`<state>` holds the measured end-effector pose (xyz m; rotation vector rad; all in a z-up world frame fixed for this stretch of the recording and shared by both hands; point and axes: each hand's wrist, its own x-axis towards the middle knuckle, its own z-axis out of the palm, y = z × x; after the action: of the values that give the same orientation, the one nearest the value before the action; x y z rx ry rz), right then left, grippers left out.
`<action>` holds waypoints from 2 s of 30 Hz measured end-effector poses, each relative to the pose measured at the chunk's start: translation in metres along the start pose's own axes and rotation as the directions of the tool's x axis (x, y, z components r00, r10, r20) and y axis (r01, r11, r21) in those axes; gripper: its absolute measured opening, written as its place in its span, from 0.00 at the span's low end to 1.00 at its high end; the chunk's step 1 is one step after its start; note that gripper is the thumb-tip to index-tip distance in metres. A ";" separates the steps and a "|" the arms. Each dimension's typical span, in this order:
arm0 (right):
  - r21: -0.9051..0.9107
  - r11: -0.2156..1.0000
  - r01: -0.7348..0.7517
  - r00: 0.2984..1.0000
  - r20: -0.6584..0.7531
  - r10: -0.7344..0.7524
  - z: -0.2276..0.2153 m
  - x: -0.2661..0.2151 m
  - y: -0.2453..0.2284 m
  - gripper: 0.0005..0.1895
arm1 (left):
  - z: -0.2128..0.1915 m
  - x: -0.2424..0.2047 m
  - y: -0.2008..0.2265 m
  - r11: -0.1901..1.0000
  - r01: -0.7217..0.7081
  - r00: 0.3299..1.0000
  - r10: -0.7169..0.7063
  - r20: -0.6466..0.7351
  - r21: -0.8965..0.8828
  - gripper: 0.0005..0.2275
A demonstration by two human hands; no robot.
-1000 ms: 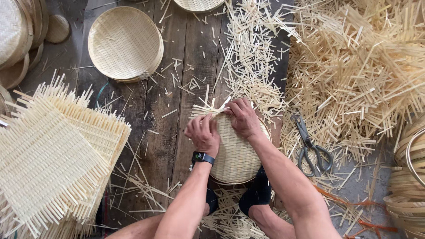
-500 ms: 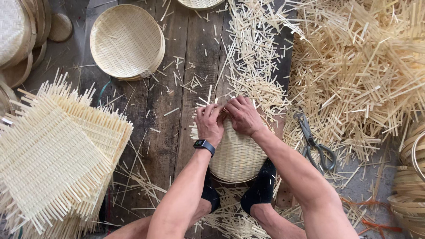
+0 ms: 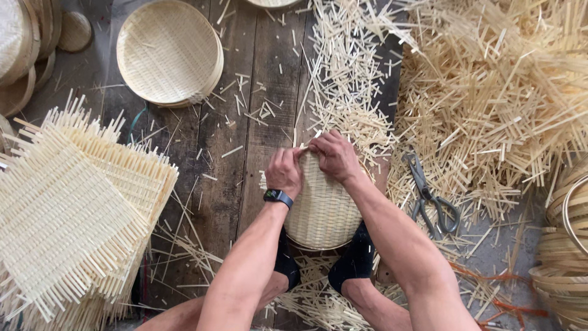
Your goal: The person weaves bamboo strips to create a round basket, using shears to trim excess strips and a circular wooden form as a guide.
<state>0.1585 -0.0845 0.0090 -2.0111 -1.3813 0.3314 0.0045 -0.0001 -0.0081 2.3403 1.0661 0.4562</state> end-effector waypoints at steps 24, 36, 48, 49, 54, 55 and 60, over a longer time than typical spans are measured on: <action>0.062 0.995 -0.072 0.987 -0.139 0.080 -0.018 -0.007 -0.009 0.04 | -0.002 0.015 0.012 0.998 0.056 0.996 -0.056 -0.074 -0.004 0.10; -0.098 0.992 -0.076 0.990 -0.127 0.063 -0.008 -0.015 -0.008 0.06 | 0.003 0.018 0.002 0.966 -0.259 0.958 0.260 -0.122 0.031 0.11; 0.027 0.905 -0.425 0.896 0.151 0.417 -0.014 0.001 0.000 0.09 | -0.003 0.037 0.010 0.945 0.323 0.873 -0.316 0.370 0.046 0.14; 0.077 0.863 -0.499 0.856 0.197 0.477 -0.017 0.006 0.002 0.10 | -0.005 0.039 0.010 0.930 0.366 0.852 -0.349 0.391 0.032 0.13; -0.153 0.917 -0.368 0.910 0.143 0.389 0.012 0.023 0.003 0.23 | -0.005 0.045 0.000 0.884 0.452 0.835 -0.370 0.407 -0.123 0.11; -0.239 0.954 -0.180 0.981 0.025 0.192 0.023 0.019 0.000 0.26 | -0.003 0.042 -0.003 0.873 0.453 0.857 -0.371 0.358 -0.180 0.12; -0.266 0.919 -0.291 0.859 0.351 0.373 0.019 0.018 -0.017 0.34 | 0.006 0.013 -0.009 0.960 0.008 0.964 -0.082 -0.255 -0.280 0.17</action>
<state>0.1432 -0.0573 0.0088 -2.4609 -1.3318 0.8230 0.0101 0.0128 -0.0171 2.0417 1.0924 0.8623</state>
